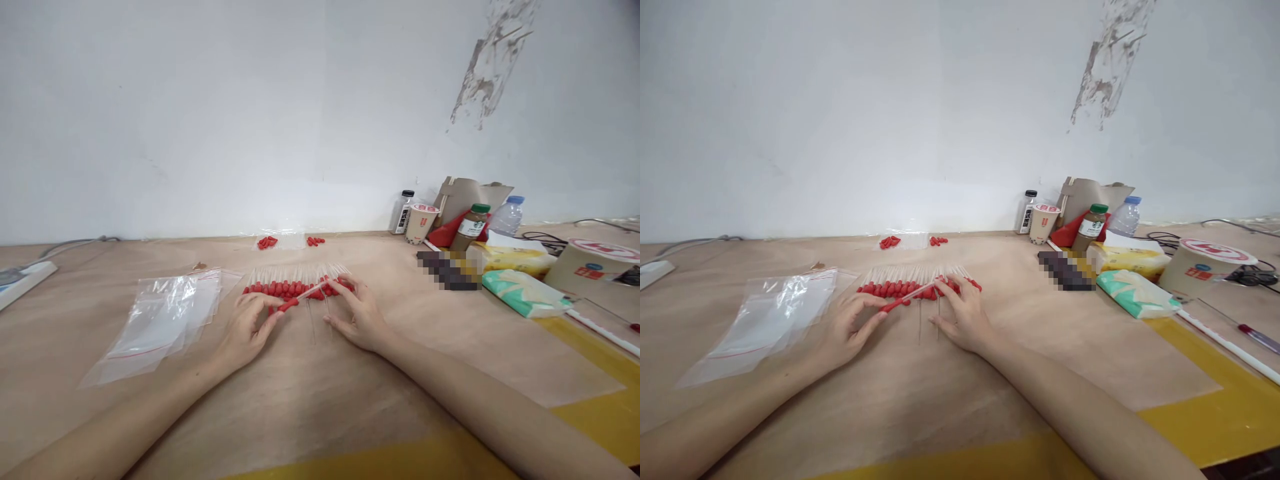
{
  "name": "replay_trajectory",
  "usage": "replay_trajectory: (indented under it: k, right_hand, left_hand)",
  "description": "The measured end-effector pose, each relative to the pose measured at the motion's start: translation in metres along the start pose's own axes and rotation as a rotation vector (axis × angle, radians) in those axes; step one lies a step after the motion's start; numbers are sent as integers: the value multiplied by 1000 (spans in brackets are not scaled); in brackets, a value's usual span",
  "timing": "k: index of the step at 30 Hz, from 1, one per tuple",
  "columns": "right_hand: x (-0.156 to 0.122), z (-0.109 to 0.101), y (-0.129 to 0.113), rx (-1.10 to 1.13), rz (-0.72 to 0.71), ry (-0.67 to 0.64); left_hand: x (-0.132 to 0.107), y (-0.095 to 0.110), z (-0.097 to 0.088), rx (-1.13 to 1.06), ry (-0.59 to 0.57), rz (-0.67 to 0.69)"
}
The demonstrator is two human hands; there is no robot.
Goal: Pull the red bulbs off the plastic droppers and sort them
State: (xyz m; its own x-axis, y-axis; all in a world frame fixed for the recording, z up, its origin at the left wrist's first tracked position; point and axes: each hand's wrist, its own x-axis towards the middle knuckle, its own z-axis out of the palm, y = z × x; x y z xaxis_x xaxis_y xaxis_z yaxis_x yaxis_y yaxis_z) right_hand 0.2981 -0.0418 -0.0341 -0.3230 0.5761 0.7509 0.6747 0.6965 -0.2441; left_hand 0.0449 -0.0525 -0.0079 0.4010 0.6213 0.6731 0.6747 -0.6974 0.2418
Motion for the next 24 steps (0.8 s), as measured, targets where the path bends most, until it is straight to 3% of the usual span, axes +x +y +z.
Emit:
replay_trajectory:
  k: [6,10,13,17,24]
  right_hand:
    - [1,-2,-2,-55,-207,-117]
    - [0,3,-2,-49,-269,-94]
    - [0,6,-4,-47,-290,-80]
    - [1,5,-8,-71,-279,-86]
    - [1,4,-16,-38,-283,-120]
  left_hand:
    - [-16,-5,-1,-40,-109,143]
    - [-13,-6,3,-28,-115,228]
    - [-11,-4,6,-10,-116,275]
    - [-8,1,9,32,-107,232]
    - [-7,5,15,91,-188,266]
